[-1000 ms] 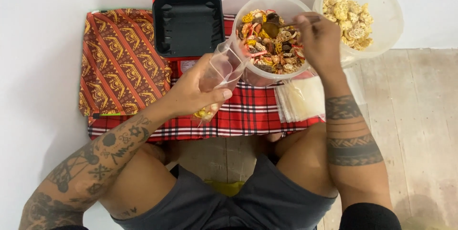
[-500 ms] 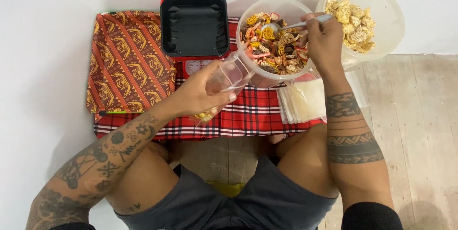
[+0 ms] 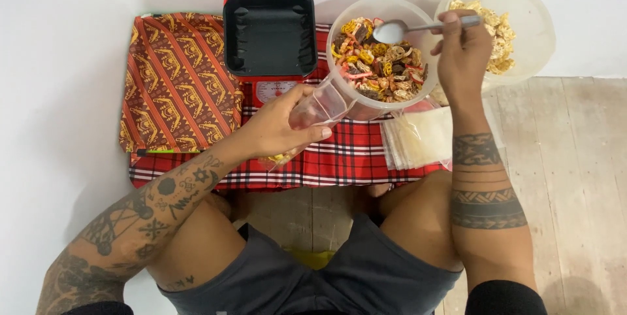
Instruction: A person is manually portioning snack mix from large containers into small plastic bags using a spoon and a scale.
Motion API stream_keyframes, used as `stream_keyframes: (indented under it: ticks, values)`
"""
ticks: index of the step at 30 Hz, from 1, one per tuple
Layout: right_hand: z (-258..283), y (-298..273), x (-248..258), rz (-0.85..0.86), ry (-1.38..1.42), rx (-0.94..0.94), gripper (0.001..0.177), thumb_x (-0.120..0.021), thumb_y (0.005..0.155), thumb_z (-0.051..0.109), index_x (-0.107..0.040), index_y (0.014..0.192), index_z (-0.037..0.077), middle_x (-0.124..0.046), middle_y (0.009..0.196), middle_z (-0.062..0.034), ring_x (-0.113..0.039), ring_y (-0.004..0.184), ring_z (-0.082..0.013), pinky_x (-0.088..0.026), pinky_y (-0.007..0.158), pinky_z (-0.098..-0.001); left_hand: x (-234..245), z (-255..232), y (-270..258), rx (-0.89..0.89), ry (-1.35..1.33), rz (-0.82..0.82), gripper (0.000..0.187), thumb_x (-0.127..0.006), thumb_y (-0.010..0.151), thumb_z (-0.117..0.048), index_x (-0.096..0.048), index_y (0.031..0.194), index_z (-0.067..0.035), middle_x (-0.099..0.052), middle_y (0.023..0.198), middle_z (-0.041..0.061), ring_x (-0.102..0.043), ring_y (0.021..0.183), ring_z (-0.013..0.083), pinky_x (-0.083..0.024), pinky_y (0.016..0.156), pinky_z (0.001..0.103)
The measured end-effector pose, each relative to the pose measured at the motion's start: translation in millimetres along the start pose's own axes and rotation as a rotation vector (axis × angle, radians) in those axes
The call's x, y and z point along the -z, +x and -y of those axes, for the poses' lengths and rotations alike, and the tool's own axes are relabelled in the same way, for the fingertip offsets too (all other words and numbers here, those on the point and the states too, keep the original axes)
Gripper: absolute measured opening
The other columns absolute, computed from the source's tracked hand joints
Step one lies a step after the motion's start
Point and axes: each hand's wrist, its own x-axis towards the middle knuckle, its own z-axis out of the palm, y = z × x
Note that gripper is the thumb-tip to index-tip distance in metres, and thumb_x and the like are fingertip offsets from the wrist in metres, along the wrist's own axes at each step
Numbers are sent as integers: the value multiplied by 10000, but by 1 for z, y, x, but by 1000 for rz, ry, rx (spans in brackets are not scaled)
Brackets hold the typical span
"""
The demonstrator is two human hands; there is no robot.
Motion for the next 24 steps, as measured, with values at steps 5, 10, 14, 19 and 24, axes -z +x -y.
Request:
stream_keyframes:
  ticks: [5,10,14,19,24]
  values:
    - [7,-4,-8,116,-199,12,148,-581,1109,37,-694,1090,-58,-713,944,-129,-664,740,-161,-525,577,-233,0,0,2,-10,62,-23,646,-714,876,-278,-417,1385,-14,-713,794,95,-599,416,128,-472,372,271]
    - [19,-6,-7,155,-297,42,200,-604,1084,43,-738,1013,-87,-742,927,-122,-566,609,-152,-455,552,-269,-1,2,3,34,208,-59,718,-705,845,-405,-425,1381,-17,-727,1005,174,-692,515,161,-555,433,285]
    - [8,-3,-6,141,-107,-258,222,-508,1093,64,-690,1030,-46,-726,873,-93,-561,504,-95,-496,468,-205,-2,-1,0,38,146,-38,682,-705,868,-328,-414,1404,-24,-724,824,102,-631,451,141,-502,431,288]
    - [10,-3,6,28,56,-347,211,-471,1100,121,-641,1075,-1,-673,912,-87,-571,567,-101,-521,529,-197,-2,4,1,16,201,-55,697,-702,862,-351,-416,1397,-9,-747,915,142,-673,491,152,-542,462,298]
    - [10,-4,14,-31,161,-471,226,-491,1075,213,-644,1068,46,-676,886,-66,-569,586,-87,-459,555,-194,-6,18,7,-12,282,-118,737,-707,838,-454,-449,1373,-17,-687,1220,198,-771,926,262,-616,738,387]
